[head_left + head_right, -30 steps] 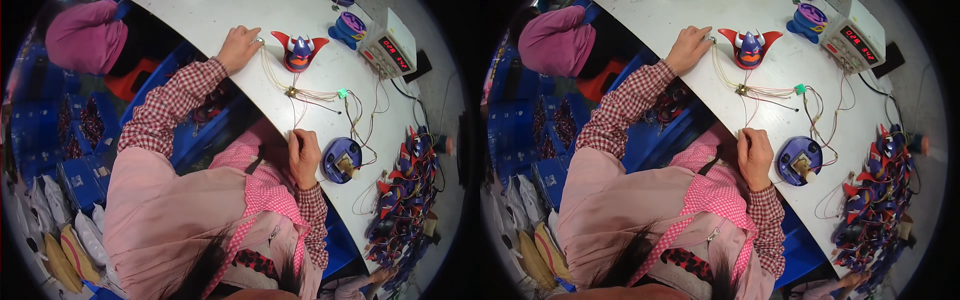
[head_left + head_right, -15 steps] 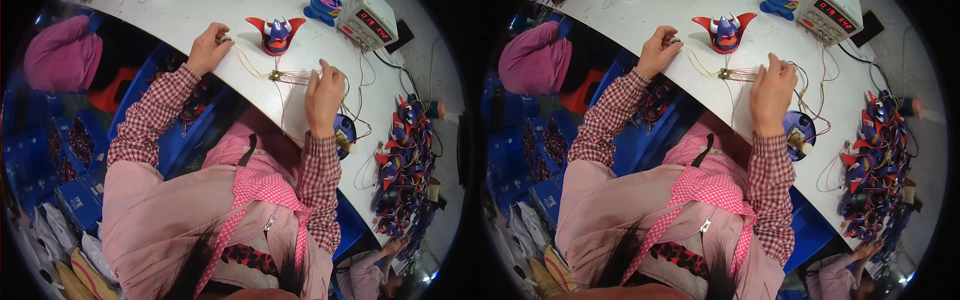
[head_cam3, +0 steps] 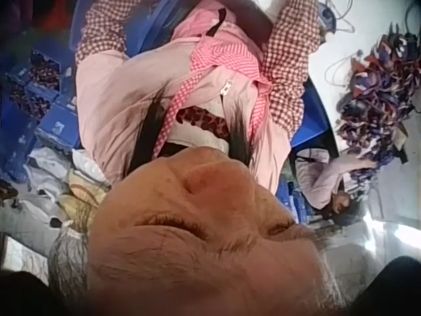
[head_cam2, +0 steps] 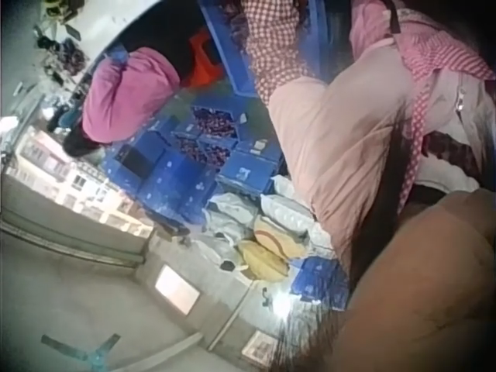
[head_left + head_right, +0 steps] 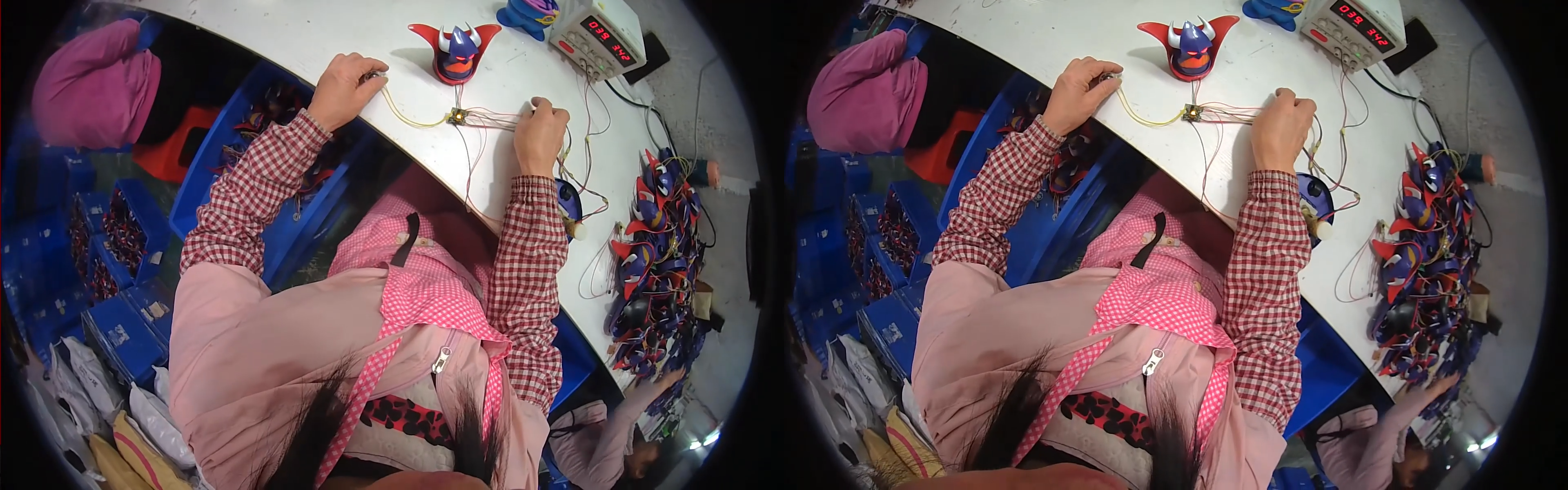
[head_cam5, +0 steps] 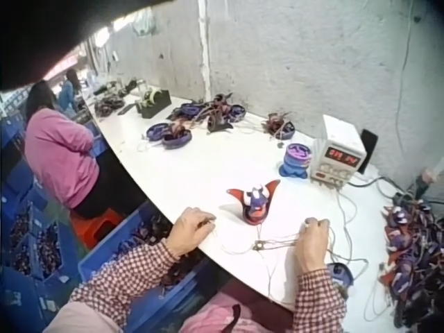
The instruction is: Assembling plastic toy housings and connecting internal wiring at a factory workstation.
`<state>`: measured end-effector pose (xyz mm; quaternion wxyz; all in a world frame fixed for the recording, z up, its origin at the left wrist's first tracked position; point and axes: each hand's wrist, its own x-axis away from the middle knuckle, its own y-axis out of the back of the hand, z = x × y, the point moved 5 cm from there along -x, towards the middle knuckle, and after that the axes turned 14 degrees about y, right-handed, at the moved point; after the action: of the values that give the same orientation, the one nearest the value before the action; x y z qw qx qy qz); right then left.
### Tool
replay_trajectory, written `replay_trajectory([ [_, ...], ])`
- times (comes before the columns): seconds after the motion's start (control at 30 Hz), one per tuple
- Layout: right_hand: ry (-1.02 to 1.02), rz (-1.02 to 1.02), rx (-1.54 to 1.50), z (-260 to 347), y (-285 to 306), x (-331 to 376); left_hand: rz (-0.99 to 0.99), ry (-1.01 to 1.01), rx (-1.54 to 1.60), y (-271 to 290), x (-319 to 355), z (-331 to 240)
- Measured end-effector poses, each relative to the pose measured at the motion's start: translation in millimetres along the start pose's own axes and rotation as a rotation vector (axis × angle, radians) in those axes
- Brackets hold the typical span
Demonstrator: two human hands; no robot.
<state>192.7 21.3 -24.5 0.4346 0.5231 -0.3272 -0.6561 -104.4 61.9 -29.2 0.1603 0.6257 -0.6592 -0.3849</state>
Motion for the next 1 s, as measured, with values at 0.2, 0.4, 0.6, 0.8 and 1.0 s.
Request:
replay_trajectory([
  [0.2, 0.2, -0.236, -0.327, 31, 45, 13, -0.365, -0.15, -0.107, 15, 14, -32],
  [0.4, 0.467, -0.321, -0.491, 82, 83, 68, 0.645, 0.653, 1.036, -26, 88, -111],
  [0.6, 0.625, -0.285, -0.667, 91, 74, 108, 0.741, 0.813, 1.392, -76, 109, -123],
  [0.8, 0.295, -0.343, -0.885, 68, 82, 117, 0.75, 0.839, 1.179, -77, 104, -120],
  [1.0, 0.29, -0.088, -0.871, 59, 69, 112, 0.713, 0.863, 1.124, -82, 102, -122],
])
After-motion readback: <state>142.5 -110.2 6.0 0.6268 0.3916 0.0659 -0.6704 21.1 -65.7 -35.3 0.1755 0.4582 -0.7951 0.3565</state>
